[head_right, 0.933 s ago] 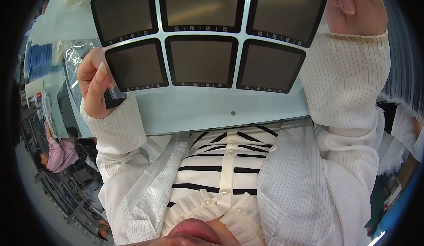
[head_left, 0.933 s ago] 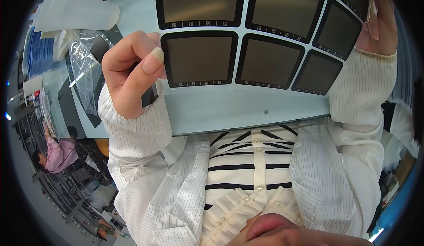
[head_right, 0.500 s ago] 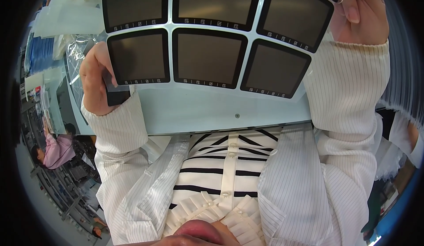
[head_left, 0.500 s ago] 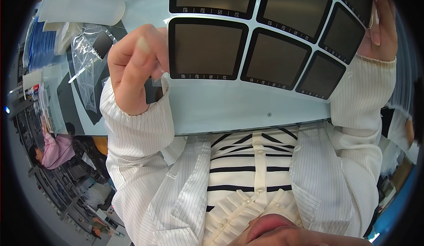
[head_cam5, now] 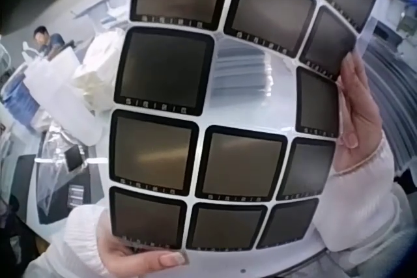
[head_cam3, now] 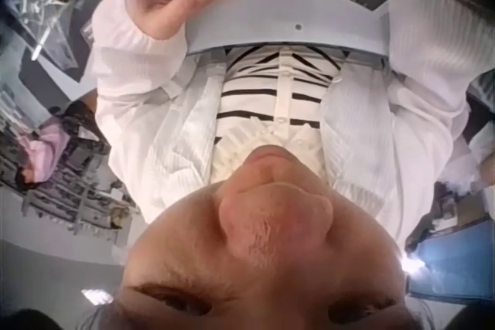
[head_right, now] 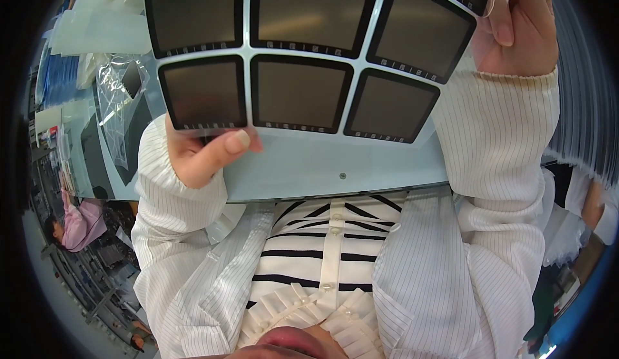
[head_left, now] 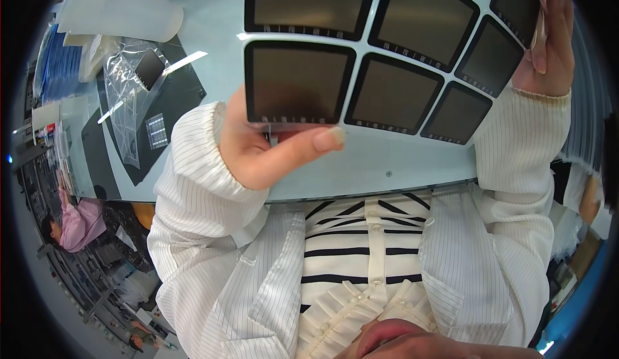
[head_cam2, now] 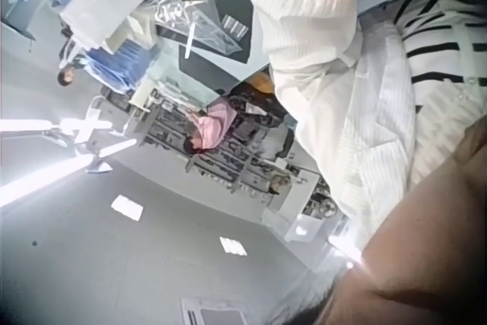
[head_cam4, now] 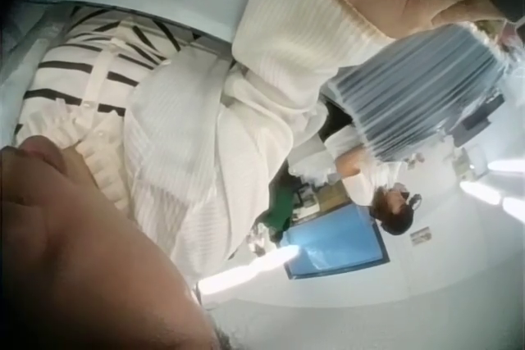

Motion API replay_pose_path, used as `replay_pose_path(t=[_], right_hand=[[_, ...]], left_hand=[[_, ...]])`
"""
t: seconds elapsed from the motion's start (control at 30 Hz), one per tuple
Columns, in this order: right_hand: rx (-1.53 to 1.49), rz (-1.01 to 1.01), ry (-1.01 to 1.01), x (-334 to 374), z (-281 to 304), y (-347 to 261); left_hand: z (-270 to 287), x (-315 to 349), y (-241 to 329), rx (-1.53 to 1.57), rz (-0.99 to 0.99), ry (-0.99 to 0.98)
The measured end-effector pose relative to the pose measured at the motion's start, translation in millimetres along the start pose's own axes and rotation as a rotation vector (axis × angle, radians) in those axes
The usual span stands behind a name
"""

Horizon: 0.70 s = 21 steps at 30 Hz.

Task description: Inspecting grid-like industrial components, cleaning them with a solution, and packaging them into plastic bags.

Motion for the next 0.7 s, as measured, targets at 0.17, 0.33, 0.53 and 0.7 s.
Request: replay_pose_path(t=[0.17,0.33,0.53,0.7], right_hand=[[0.052,-0.007,-0.036,3,0,1],[0.111,-0.027,-0.041,11,-4,3],[0.014,-0.130,0.061,19,-16,30],[-0.027,-0.383,0.295,18,-24,56]], left_hand=[[-13,-1,-1,0.004,0.081,-0.073],[-19,2,-1,0.053,0.299,-0.039],[-20,9,-6,-0.069,0.575,0.074],[-22,8,-4,0.000,0.423,0.111]])
Point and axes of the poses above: each hand's wrist, its own x-axis away from the middle knuckle, its own z-axis out of the back of the hand, y = z × x, the point moved 7 cm from there along -x, towards the middle knuckle, and after that the axes turned 5 degrees about -y, right-handed, at the moved point
